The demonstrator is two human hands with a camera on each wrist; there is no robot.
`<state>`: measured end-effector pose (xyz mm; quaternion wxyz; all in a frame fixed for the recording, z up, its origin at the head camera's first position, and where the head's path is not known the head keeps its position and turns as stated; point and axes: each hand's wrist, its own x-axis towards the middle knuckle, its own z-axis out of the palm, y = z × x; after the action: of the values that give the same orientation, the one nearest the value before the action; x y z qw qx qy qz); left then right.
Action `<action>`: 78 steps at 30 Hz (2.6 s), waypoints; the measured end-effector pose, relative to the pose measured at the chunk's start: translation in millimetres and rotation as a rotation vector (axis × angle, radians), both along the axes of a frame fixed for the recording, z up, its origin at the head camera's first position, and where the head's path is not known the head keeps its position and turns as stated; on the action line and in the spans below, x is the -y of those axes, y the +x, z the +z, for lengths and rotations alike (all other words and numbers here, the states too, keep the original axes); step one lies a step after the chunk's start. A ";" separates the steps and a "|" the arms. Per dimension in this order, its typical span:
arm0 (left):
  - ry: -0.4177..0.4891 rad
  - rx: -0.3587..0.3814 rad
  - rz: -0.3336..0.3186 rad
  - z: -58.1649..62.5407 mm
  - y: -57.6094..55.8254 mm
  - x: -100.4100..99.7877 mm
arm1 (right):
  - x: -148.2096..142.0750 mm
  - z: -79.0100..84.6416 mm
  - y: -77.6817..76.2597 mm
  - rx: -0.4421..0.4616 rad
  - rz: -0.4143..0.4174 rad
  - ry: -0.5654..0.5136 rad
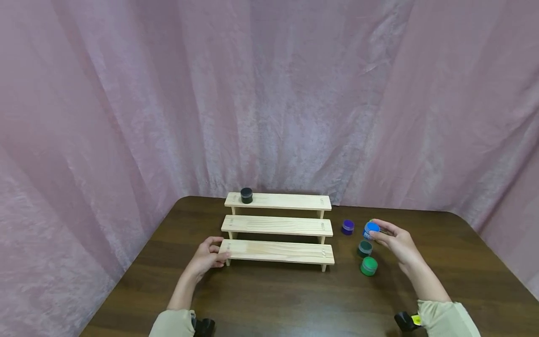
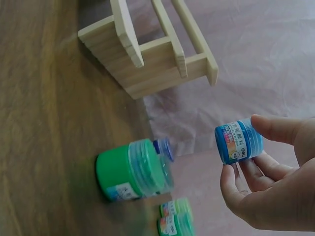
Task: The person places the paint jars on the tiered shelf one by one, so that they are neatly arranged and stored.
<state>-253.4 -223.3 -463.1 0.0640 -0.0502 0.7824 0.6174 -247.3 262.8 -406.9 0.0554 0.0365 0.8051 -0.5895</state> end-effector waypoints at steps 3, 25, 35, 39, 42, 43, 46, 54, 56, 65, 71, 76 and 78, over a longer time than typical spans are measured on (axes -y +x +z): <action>0.003 0.000 -0.003 -1.2 2.6 1.8 | 6.3 -0.8 -1.4 -0.009 0.014 -0.003; -0.004 0.013 0.006 -1.4 0.4 -0.1 | 50.1 18.9 -21.2 -0.046 0.046 -0.001; 0.008 0.009 -0.001 -1.4 1.4 -0.5 | 62.9 24.4 -26.4 -0.037 0.069 -0.039; 0.004 0.003 -0.003 -0.5 2.0 0.0 | 67.7 26.3 -28.7 -0.045 0.056 -0.026; 0.003 0.005 -0.007 -0.6 1.9 0.3 | 70.7 25.8 -30.3 -0.046 0.055 -0.028; 0.004 0.007 -0.007 -0.8 1.4 0.1 | 71.4 25.6 -30.7 -0.048 0.057 -0.030; 0.007 0.010 -0.004 -1.2 0.6 -0.5 | 73.1 24.9 -31.6 -0.051 0.067 -0.027; 0.009 0.011 -0.005 -2.1 2.1 -0.6 | 78.9 27.4 -32.2 -0.053 0.080 -0.030; 0.009 0.011 -0.006 -2.5 1.8 -0.2 | 82.3 29.7 -32.7 -0.057 0.081 -0.030; 0.007 0.017 -0.002 -3.1 4.0 -1.9 | 96.1 34.2 -39.2 -0.087 0.097 -0.050; 0.010 0.019 0.007 -3.1 4.4 -3.2 | 107.5 41.2 -47.3 -0.089 0.133 -0.040; 0.008 0.022 0.003 -2.4 4.5 -4.6 | 117.8 45.1 -54.1 -0.099 0.142 -0.033; 0.008 0.024 -0.002 -2.6 4.4 -4.8 | 122.0 45.5 -56.1 -0.101 0.143 -0.038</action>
<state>-249.0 -218.5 -465.7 0.0744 -0.0566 0.7791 0.6199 -303.3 140.8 -361.4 0.0575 -0.0519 0.7961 -0.6002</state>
